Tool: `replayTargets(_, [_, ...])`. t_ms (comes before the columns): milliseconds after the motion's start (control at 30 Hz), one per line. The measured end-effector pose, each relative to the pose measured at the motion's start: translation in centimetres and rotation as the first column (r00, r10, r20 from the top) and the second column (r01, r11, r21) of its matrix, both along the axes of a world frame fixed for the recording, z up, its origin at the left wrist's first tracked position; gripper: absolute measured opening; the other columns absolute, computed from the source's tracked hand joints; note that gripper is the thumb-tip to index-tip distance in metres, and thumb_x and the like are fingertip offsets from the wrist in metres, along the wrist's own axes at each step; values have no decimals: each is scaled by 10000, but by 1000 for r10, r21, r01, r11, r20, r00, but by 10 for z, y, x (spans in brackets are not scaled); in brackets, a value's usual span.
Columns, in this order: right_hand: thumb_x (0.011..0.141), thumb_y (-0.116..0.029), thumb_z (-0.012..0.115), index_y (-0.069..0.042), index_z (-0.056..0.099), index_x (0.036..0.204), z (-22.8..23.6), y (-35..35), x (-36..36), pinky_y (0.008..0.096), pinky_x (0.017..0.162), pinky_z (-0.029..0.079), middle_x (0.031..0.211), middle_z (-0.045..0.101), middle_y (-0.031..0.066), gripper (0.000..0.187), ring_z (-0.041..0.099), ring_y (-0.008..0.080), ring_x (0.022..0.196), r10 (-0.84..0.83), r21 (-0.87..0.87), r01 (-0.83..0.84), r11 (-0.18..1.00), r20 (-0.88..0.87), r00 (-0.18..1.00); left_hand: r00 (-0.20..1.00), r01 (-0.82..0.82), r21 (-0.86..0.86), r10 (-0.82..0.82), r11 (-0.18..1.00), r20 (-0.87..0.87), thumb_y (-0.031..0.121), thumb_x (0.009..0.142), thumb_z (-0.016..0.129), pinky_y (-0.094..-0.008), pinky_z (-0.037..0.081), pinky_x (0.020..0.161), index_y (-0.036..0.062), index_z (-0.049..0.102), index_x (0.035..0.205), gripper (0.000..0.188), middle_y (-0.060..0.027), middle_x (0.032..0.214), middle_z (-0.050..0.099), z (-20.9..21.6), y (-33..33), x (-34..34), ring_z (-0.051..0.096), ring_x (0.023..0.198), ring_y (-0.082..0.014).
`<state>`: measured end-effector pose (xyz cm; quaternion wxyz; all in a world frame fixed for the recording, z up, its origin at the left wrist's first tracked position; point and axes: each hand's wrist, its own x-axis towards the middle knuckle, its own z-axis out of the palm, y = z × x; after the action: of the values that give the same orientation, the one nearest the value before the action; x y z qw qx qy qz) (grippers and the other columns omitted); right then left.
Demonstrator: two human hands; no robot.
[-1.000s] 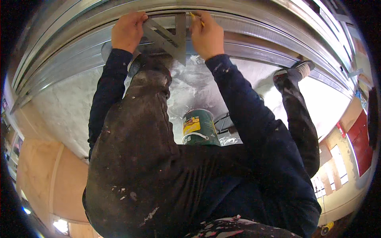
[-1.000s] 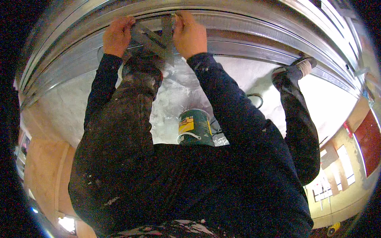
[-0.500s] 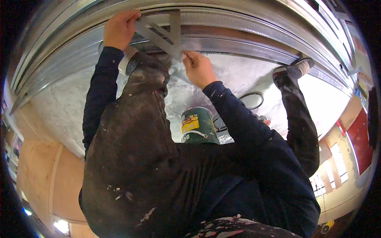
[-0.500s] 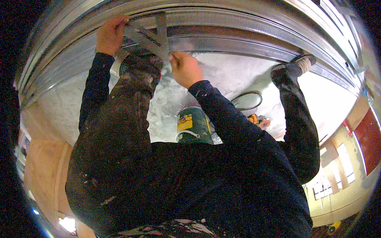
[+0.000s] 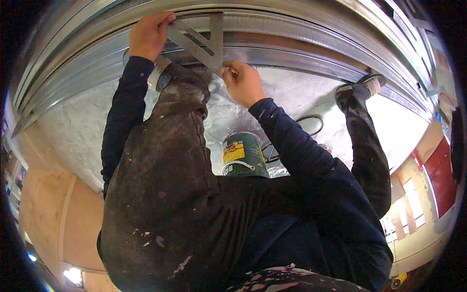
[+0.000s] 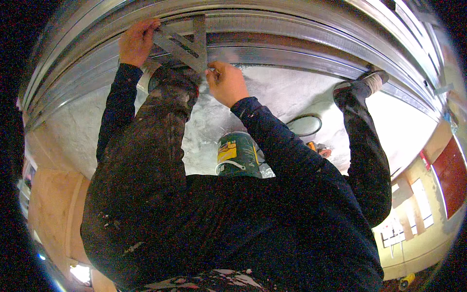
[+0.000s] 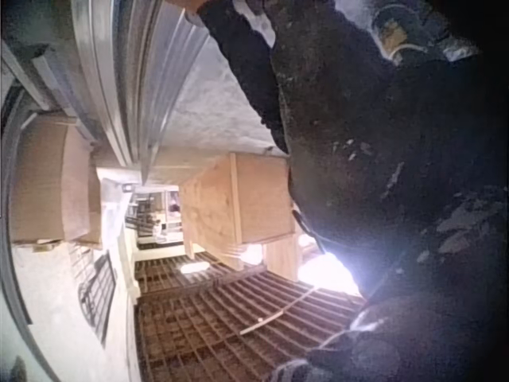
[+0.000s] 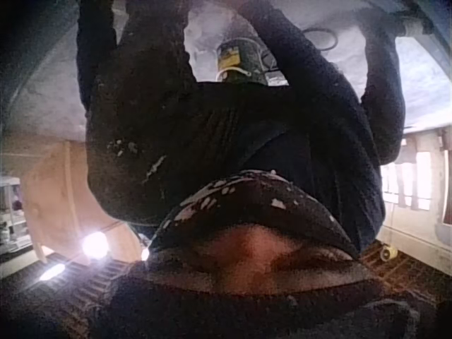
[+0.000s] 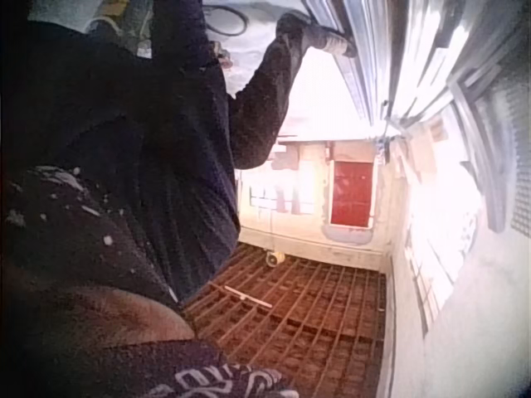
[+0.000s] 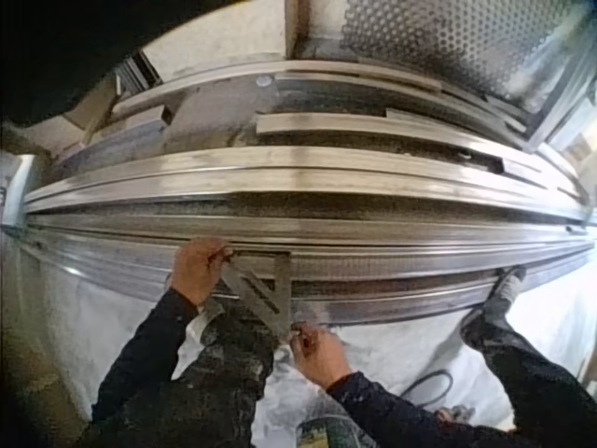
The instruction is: Marking measurements on metal construction beams using a square and a pencil.
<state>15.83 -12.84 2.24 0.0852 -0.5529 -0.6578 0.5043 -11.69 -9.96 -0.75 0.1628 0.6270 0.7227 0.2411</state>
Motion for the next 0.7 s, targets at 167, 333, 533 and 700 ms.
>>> replayTargets(167, [832, -200, 623, -27, 669, 943, 1, 1, 0, 418, 637, 508, 724, 648, 175, 211, 634, 346, 652, 1, -1, -1, 1000, 26, 1000, 999, -7, -35, 6, 999, -45, 278, 875, 606, -423, 502, 720, 159, 712, 971, 186, -104, 883, 687, -2, 1, 1, 635, 840, -333])
replayTargets(333, [827, -189, 622, -29, 666, 923, 1, 1, -1, 420, 637, 509, 724, 649, 173, 192, 635, 342, 653, 9, -5, -8, 1000, 31, 999, 998, 10, 14, -9, 1000, -60, 291, 873, 610, -428, 502, 695, 176, 710, 954, 172, -100, 853, 683, -8, 1, -1, 631, 813, -332])
replayTargets(533, [825, -171, 623, -26, 656, 906, -1, -1, -2, 438, 656, 510, 760, 656, 187, 169, 638, 375, 702, 1, 14, -2, 1000, 25, 1000, 999, 24, 45, -23, 999, -34, 272, 867, 615, -423, 506, 691, 172, 708, 948, 158, -96, 859, 685, -12, 0, -3, 633, 814, -326])
replayTargets(700, [827, -168, 626, -24, 652, 902, 2, -1, -3, 446, 674, 509, 793, 658, 201, 165, 636, 388, 727, 7, 10, -8, 1000, 39, 999, 999, 44, 52, -43, 998, -19, 207, 851, 617, -409, 510, 744, 155, 710, 954, 148, -86, 909, 693, -13, 0, -5, 636, 856, -323])
